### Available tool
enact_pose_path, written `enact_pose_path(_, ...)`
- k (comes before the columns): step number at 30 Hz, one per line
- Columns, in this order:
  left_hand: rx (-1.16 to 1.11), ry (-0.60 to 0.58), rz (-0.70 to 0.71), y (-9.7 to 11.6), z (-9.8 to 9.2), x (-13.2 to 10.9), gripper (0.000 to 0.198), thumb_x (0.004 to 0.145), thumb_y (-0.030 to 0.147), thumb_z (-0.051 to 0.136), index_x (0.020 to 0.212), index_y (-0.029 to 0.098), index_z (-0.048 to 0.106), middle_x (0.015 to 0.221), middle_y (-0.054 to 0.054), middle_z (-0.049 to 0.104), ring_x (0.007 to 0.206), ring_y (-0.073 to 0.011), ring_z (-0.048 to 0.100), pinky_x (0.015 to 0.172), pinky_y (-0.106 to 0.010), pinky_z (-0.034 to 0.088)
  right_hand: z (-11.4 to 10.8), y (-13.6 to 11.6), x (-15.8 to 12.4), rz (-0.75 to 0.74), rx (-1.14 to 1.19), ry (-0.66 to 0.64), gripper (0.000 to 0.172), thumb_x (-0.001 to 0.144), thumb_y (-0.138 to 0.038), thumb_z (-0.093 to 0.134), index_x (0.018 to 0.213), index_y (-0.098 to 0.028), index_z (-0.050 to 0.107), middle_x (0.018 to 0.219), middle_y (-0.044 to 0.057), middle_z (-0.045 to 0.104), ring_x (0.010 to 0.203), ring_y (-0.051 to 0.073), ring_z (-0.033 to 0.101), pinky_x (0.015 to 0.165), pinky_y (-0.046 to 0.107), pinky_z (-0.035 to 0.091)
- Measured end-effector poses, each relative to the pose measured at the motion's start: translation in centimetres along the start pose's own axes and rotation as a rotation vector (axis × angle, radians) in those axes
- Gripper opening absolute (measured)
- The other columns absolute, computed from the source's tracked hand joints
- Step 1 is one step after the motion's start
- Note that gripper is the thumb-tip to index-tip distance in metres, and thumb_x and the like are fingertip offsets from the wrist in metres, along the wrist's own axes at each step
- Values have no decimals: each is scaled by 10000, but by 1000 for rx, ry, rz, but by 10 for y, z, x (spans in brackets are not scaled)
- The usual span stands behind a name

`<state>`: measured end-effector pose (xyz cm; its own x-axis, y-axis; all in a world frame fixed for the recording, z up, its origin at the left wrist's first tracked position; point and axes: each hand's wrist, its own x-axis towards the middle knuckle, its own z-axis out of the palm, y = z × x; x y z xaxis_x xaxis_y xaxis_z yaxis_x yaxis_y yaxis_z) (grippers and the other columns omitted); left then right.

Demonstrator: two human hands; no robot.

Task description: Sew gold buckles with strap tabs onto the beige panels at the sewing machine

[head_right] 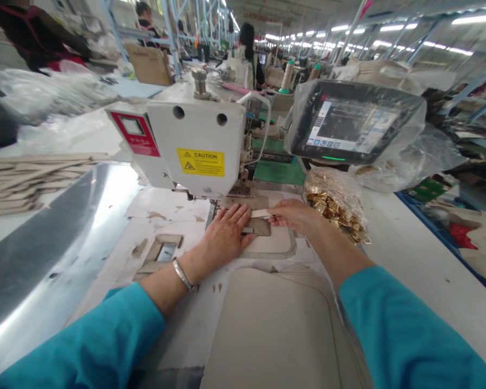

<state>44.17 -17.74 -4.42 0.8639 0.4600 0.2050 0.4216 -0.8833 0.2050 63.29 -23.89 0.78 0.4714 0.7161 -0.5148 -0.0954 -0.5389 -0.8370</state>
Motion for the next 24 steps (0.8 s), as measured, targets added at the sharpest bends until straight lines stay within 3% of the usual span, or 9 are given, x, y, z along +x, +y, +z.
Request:
enact_pose_path(7,5,-8,-9,-1,0,1,605,953,463,449,1453,129,393,1537,-98,372,1431,-290,308,1176,-503,241,-2,10,8,42,85,31,253,760,-12,729,646,-141,543,579,26,649,507,108,621,532,206,571)
enact_pose_path(14,-15,-9,-6,0,0,1,600,951,462,451,1446,126,402,1537,-114,368,1434,-300,301,1172,-508,235,4,4,4,38,20,90,254,799,37,654,670,-142,528,569,14,623,524,119,625,557,234,573)
enact_pose_path(24,-8,-20,0,0,0,1,592,956,459,443,1443,124,407,1533,-116,375,1432,-305,302,1169,-518,241,8,6,5,14,-124,150,254,785,-17,714,681,-146,522,510,-9,589,480,90,595,518,187,556)
